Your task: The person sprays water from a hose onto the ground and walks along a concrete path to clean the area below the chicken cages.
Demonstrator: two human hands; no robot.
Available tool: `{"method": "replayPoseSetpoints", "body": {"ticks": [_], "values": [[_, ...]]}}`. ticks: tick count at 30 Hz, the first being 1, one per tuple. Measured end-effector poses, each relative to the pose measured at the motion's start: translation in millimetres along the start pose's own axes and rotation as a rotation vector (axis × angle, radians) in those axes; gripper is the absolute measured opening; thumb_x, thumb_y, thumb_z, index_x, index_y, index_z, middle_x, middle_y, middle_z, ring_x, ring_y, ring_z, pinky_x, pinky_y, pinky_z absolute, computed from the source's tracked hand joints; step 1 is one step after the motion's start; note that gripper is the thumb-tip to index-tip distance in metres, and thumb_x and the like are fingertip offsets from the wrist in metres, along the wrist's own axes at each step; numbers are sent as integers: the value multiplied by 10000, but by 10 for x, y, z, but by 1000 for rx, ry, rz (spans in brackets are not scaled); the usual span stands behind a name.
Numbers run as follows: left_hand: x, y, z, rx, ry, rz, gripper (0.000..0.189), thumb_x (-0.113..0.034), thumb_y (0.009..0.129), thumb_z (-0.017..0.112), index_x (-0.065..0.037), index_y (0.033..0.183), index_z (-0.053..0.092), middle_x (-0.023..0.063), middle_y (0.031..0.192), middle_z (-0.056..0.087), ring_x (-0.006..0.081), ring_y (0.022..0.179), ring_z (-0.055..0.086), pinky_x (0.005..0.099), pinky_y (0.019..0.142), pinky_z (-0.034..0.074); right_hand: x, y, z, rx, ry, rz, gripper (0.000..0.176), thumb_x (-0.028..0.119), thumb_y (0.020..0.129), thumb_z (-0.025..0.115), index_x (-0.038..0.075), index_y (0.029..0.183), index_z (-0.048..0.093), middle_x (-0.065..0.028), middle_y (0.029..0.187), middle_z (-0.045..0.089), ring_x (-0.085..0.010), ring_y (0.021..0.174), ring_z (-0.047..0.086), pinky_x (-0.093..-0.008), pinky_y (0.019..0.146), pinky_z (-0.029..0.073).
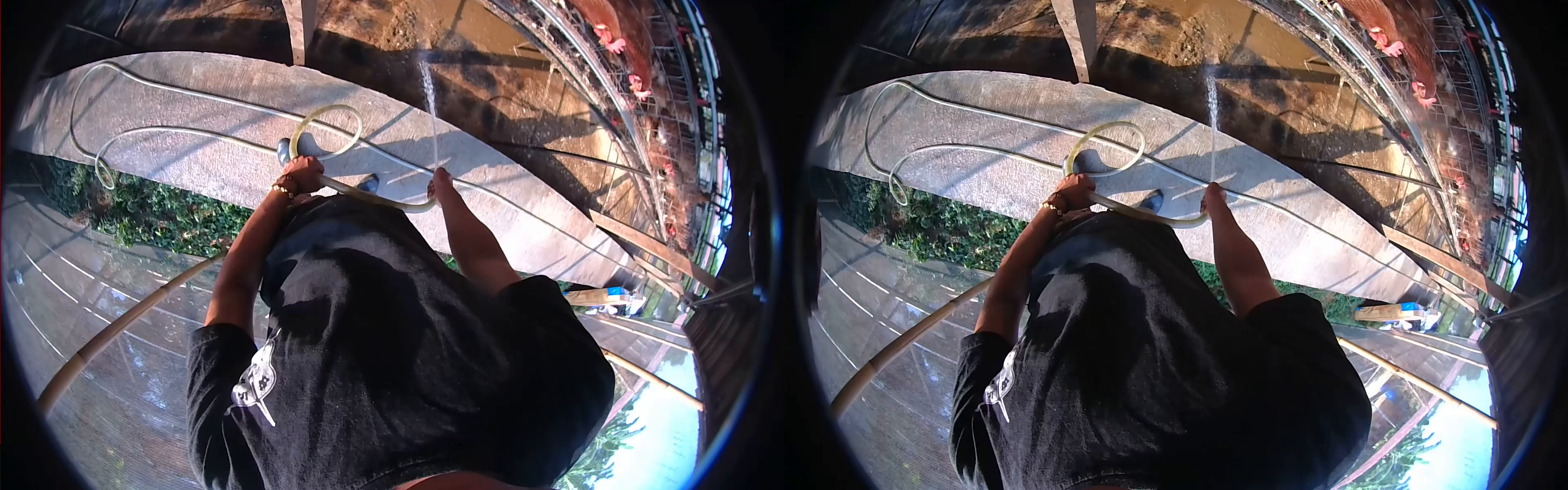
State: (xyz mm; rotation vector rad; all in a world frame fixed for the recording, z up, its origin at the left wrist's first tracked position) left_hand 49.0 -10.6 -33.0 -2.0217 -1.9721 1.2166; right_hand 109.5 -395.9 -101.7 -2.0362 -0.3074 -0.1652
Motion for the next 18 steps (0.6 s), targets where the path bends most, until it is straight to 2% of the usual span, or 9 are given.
{"method": "replayPoseSetpoints", "body": {"ticks": [2,5,11,14,18], "values": [[-3,0,-11,-31,-22,-4,265,-324,598,666,-205,835,677,83,852,640,260,836,612,361,753,490,-71,15,-16,-20,36,91,366,347,778,343,75,533,351,-84,431,345,-207,326,335,-336,317,281],[-41,-1,16,-33,-35,4,272,-321,598,667,-199,841,676,84,856,639,260,837,612,361,751,490,-227,88,-87,-24,172,270,357,328,776,425,48,556,401,-108,426,348,-247,331,346,-380,338,308],[-32,65,4,-51,-33,7,280,-323,601,665,-185,844,676,86,858,640,259,836,612,359,752,489,-107,13,-113,-88,145,130,343,330,777,426,32,608,417,-105,461,370,-227,335,337,-361,338,295],[-81,7,-73,-46,-35,5,269,-319,603,664,-184,835,676,87,850,641,259,832,613,360,751,488,10,-72,-75,-82,36,-23,341,300,762,354,49,535,391,-104,431,376,-228,322,360,-346,320,314],[-93,-19,-59,-44,-27,23,258,-312,603,663,-182,826,675,85,841,641,260,824,613,361,751,487,124,-163,-44,-79,-1,-70,337,285,765,358,38,543,416,-114,440,402,-241,326,394,-368,325,349]]}}
Point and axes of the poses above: each hand's wrist, its own y-axis towards the middle knuckle, its own z-axis out of the palm, x = y × z, the point moved 6 cm from there along y, towards the middle knuckle
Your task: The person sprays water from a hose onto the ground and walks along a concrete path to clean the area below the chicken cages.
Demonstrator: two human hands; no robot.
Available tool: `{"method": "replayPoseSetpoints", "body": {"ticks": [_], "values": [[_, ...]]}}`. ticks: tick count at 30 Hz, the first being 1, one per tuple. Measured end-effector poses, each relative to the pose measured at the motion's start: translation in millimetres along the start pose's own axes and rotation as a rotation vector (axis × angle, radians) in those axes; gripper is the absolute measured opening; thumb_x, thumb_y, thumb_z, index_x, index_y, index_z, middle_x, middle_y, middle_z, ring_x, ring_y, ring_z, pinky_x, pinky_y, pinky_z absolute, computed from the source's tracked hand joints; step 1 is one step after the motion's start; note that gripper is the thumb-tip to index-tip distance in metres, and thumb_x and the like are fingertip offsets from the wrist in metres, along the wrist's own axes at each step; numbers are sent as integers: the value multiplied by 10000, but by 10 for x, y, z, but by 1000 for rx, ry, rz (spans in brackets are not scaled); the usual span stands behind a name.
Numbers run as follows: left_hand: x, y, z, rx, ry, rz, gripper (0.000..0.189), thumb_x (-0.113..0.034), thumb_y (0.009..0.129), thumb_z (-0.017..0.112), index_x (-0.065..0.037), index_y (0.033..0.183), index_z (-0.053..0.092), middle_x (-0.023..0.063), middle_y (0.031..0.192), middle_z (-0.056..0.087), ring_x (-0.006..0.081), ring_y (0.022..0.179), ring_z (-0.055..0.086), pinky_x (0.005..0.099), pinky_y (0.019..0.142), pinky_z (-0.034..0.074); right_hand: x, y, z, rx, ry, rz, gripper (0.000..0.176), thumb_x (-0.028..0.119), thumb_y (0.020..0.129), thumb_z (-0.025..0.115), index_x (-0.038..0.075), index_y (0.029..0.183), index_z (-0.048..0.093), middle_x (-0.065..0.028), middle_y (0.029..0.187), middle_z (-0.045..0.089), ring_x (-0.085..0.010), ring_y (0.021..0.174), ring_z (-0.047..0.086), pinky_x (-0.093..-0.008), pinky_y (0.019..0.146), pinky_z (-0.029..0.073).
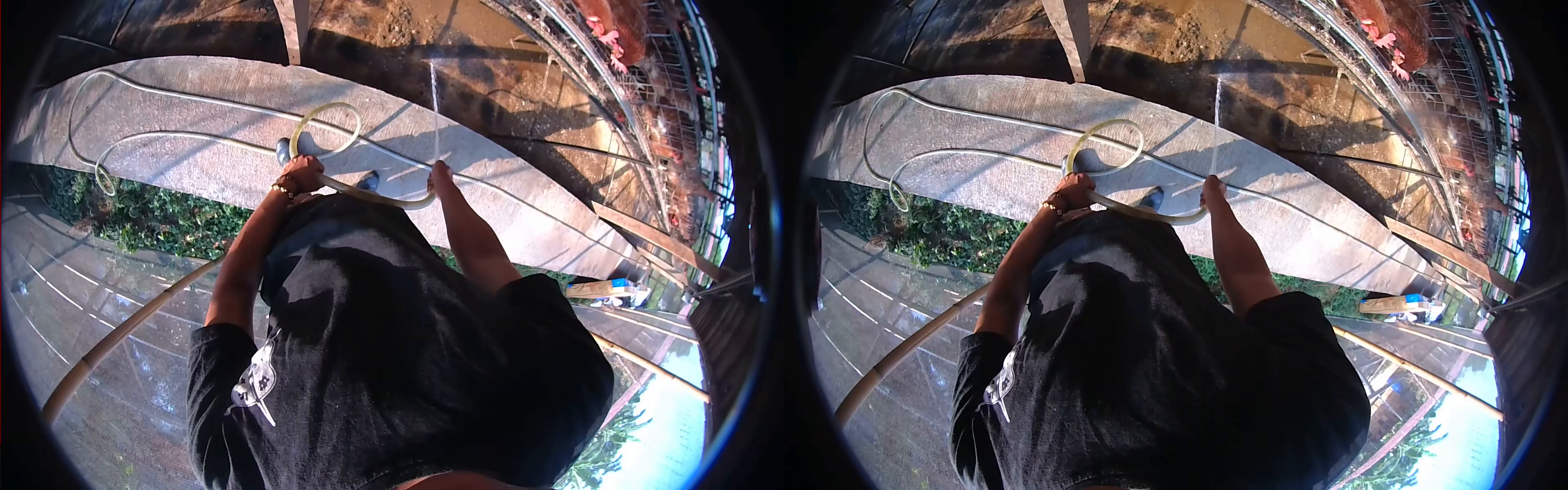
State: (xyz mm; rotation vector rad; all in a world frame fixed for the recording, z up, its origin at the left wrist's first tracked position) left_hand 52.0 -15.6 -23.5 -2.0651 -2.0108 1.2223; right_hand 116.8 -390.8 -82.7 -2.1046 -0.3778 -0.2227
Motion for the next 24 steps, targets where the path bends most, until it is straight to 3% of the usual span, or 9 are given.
{"method": "replayPoseSetpoints", "body": {"ticks": [17,20,24], "values": [[6,-57,-21,95,17,-29,253,-285,608,657,-182,839,674,88,876,636,261,868,600,355,773,478,79,-24,89,-11,-75,-60,357,297,781,353,32,555,432,-106,446,409,-234,330,405,-374,329,353],[14,-74,-23,82,-11,-47,242,-274,607,653,-176,827,676,92,875,635,263,864,600,356,769,479,90,82,102,12,-128,-67,405,333,792,376,-30,710,538,-149,572,531,-267,419,518,-396,373,433],[11,-84,-43,39,-18,-35,235,-269,603,653,-173,816,676,94,876,634,267,861,601,360,763,480,96,75,100,8,-116,-65,411,337,793,372,-33,727,538,-157,576,532,-267,417,517,-396,370,430]]}}
Point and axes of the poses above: each hand's wrist, its own y-axis towards the middle knuckle, its own z-axis out of the palm, x = y × z, the point moved 6 cm from there along y, towards the middle knuckle
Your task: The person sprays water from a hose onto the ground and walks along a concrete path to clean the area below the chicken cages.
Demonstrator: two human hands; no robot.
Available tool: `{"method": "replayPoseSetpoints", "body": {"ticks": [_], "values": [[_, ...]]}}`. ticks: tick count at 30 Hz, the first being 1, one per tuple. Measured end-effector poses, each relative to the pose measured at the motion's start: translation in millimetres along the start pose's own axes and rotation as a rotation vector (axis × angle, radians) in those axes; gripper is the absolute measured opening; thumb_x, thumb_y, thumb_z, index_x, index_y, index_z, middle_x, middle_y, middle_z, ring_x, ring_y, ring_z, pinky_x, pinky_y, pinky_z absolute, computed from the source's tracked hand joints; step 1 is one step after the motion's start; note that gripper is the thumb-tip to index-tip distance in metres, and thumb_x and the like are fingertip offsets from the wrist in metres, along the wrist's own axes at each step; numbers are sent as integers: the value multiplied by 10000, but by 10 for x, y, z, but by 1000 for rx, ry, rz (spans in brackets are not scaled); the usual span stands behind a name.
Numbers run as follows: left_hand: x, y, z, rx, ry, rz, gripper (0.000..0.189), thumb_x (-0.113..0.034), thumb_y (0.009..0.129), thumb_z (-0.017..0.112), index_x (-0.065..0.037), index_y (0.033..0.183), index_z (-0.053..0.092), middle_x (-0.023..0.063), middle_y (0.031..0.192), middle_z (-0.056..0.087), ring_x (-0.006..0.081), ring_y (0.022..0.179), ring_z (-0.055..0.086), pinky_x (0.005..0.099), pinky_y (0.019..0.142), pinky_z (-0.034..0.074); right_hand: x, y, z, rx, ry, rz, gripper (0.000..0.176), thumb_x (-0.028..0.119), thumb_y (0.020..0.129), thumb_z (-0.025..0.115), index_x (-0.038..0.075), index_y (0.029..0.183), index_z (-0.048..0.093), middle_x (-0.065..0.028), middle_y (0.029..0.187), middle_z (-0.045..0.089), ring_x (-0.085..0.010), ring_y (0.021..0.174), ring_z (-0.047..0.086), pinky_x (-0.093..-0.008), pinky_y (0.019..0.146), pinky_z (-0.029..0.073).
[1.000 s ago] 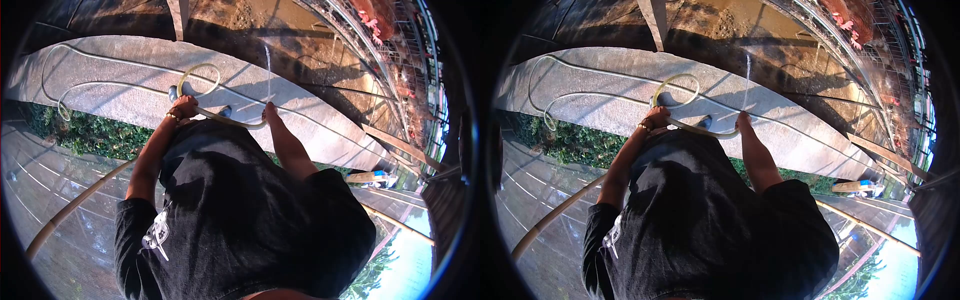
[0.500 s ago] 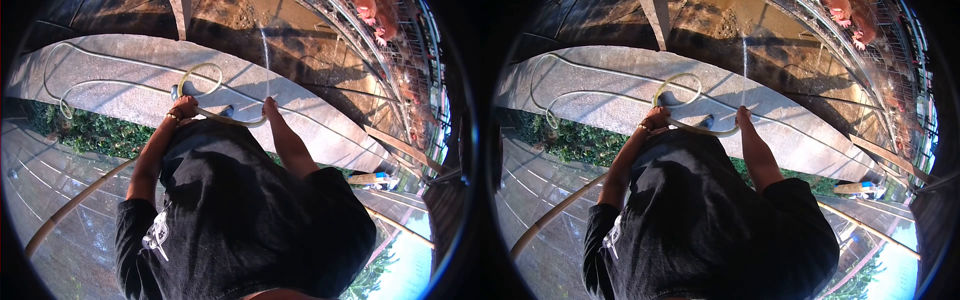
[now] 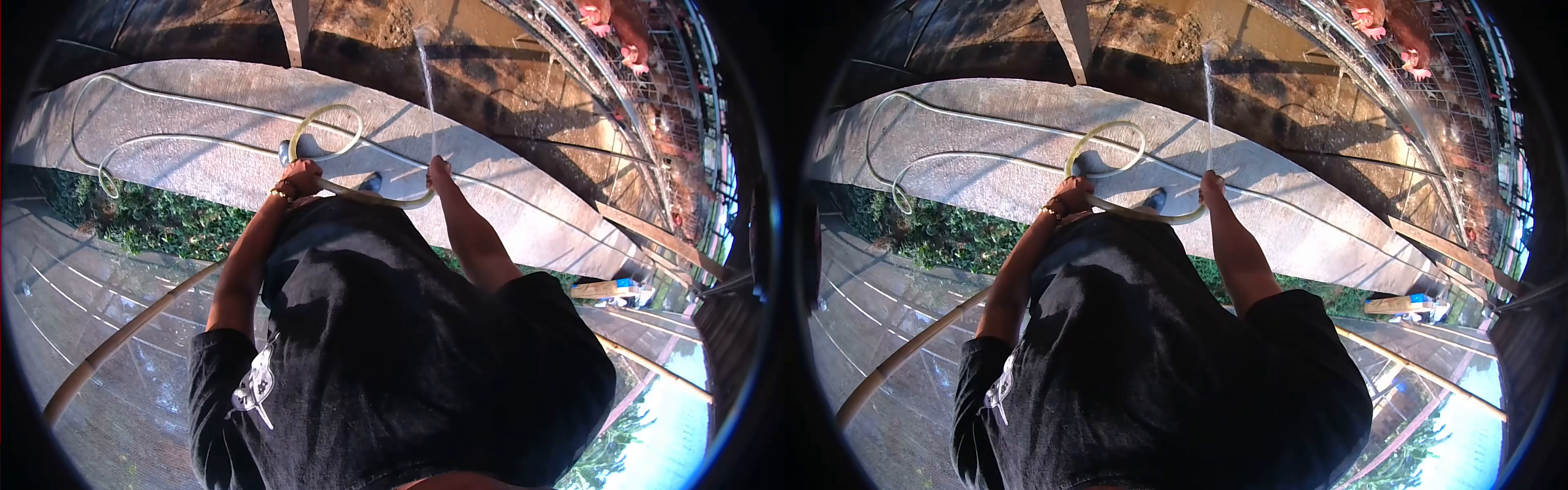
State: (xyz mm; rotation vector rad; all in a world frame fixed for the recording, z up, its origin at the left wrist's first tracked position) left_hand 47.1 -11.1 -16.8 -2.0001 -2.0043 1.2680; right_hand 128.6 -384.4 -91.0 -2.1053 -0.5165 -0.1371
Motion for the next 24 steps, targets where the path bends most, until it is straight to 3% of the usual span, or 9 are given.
{"method": "replayPoseSetpoints", "body": {"ticks": [2,5,14,17,24], "values": [[16,27,30,11,20,15,235,-268,601,654,-173,815,676,93,877,634,269,856,602,362,760,481,-5,6,-11,-8,10,0,410,336,793,369,-32,735,540,-158,574,530,-269,417,516,-398,367,426],[-15,16,-4,8,21,4,234,-263,599,654,-173,814,675,96,869,634,271,848,604,364,754,482,42,-63,-27,-44,72,-20,374,316,792,341,11,595,432,-118,468,423,-234,332,404,-376,326,349],[-59,-30,22,21,53,40,189,-252,626,613,-171,787,669,95,844,631,279,824,604,372,735,485,-43,-157,-76,-79,149,22,351,296,779,365,14,583,435,-123,462,411,-234,332,396,-367,321,337],[-64,-32,22,15,19,50,151,-243,624,608,-162,742,657,101,815,625,284,804,603,381,712,486,-178,-5,-82,-96,127,71,379,322,773,408,-25,670,518,-154,532,503,-278,378,494,-400,319,395],[-126,5,-15,-6,21,70,140,-250,622,612,-150,714,644,110,792,620,297,772,603,393,688,487,-433,146,-120,-98,220,127,388,346,772,431,-17,672,524,-146,516,496,-276,375,495,-396,319,393]]}}
Point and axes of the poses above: each hand's wrist, its own y-axis towards the middle knuckle, its own z-axis out of the palm, x = y × z, the point moved 6 cm from there along y, towards the middle knuckle
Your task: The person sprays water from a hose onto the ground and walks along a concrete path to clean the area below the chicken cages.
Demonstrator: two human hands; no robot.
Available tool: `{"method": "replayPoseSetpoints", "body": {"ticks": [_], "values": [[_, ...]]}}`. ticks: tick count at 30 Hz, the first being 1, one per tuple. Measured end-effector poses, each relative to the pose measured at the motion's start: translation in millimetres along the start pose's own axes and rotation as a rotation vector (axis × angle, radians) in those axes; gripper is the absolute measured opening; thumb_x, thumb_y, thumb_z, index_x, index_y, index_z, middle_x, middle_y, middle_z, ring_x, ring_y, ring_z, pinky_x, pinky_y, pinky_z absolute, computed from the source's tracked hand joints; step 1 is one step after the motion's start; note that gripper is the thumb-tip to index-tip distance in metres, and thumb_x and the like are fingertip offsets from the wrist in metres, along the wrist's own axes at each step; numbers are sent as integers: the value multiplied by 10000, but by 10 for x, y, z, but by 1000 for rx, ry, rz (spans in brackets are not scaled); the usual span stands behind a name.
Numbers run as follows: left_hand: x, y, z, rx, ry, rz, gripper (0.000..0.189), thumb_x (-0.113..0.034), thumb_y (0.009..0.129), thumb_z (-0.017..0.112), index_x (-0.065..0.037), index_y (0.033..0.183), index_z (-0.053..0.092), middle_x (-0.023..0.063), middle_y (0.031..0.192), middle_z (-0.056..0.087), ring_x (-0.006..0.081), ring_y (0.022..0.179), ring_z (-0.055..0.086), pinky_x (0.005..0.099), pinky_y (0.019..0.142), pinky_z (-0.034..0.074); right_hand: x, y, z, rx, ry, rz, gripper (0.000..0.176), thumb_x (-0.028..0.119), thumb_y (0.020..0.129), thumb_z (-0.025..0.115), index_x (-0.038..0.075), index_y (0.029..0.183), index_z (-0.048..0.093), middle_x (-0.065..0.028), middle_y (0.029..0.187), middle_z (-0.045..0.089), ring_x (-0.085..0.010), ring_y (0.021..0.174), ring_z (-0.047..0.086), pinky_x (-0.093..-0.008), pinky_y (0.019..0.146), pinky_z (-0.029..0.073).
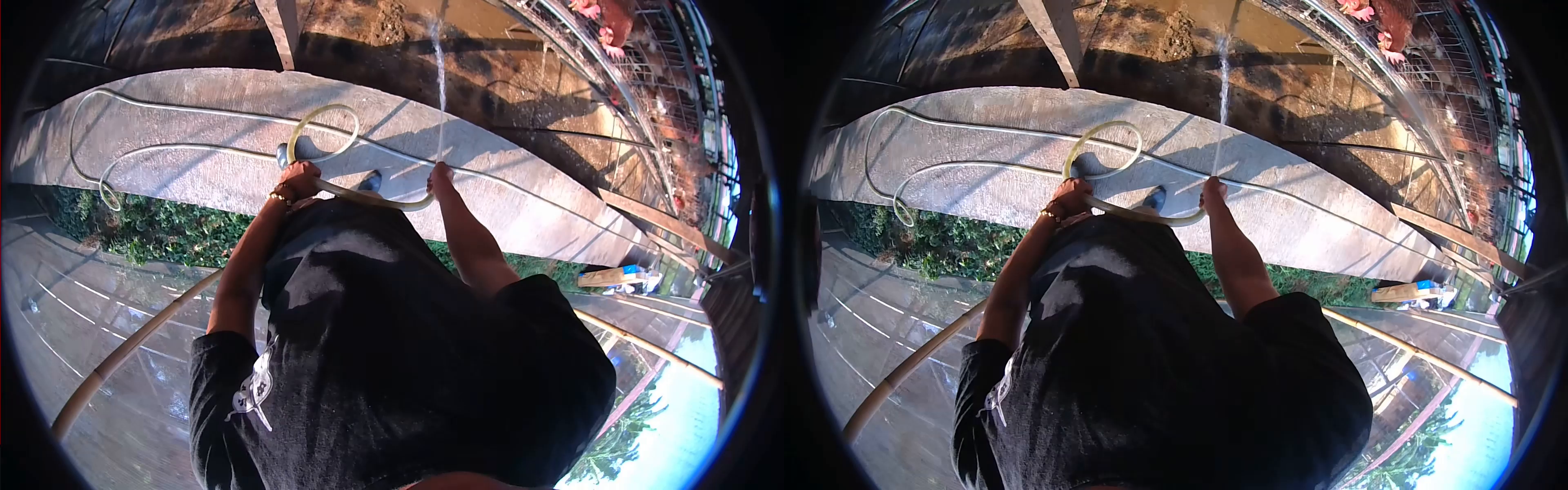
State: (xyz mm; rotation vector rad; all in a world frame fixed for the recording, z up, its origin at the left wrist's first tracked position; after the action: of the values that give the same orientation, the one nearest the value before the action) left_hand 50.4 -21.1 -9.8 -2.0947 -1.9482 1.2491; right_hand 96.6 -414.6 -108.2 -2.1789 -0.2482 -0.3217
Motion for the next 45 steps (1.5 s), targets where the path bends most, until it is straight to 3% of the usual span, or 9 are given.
{"method": "replayPoseSetpoints", "body": {"ticks": [8,11,17,20,23,26,45], "values": [[17,46,88,-85,-22,32,131,-246,614,617,-153,704,636,113,777,616,303,759,602,399,676,486,18,-158,-106,-59,-21,-18,375,322,787,405,-11,672,533,-133,511,496,-267,385,504,-384,330,403],[-13,72,101,12,43,10,122,-237,608,616,-146,689,624,111,766,611,303,755,601,399,673,485,208,-361,-128,-35,-59,-107,374,311,788,394,-11,662,537,-135,518,509,-265,392,513,-386,350,421],[-32,54,99,-3,66,28,111,-226,600,611,-140,670,613,111,754,607,298,752,601,395,663,485,269,-274,-55,-40,-122,-115,405,320,786,387,-24,647,548,-153,542,541,-276,410,533,-408,375,436],[-15,49,107,-33,63,29,110,-222,602,609,-135,670,613,111,756,608,294,757,600,391,667,485,375,-382,-27,-69,-161,-170,415,317,781,387,-36,638,552,-161,527,536,-287,402,530,-419,375,436],[34,53,156,-56,27,58,112,-222,604,612,-132,670,615,111,756,609,293,759,601,390,665,486,437,-345,70,30,-176,-249,390,339,785,379,-7,632,475,-120,482,460,-243,375,464,-393,346,387],[22,45,137,-28,25,47,117,-225,606,618,-129,672,618,113,758,610,296,760,601,392,661,486,518,-387,94,1,-253,-292,443,315,781,373,-60,638,562,-194,551,563,-302,422,556,-418,425,459],[-223,176,242,5,122,132,136,-255,653,599,-130,707,614,110,746,616,307,758,607,416,658,488,195,-228,-255,-80,-74,-194,423,312,781,428,-53,616,565,-176,553,562,-288,407,555,-397,362,436]]}}
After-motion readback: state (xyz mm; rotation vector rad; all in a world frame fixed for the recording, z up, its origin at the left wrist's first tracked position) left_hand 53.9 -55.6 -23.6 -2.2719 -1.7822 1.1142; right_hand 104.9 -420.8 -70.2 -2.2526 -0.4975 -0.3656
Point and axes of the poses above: each hand's wrist, its own y-axis towards the middle knuckle, its own z-axis out of the palm, x = y × z, the point moved 6 cm from there along y, towards the middle knuckle
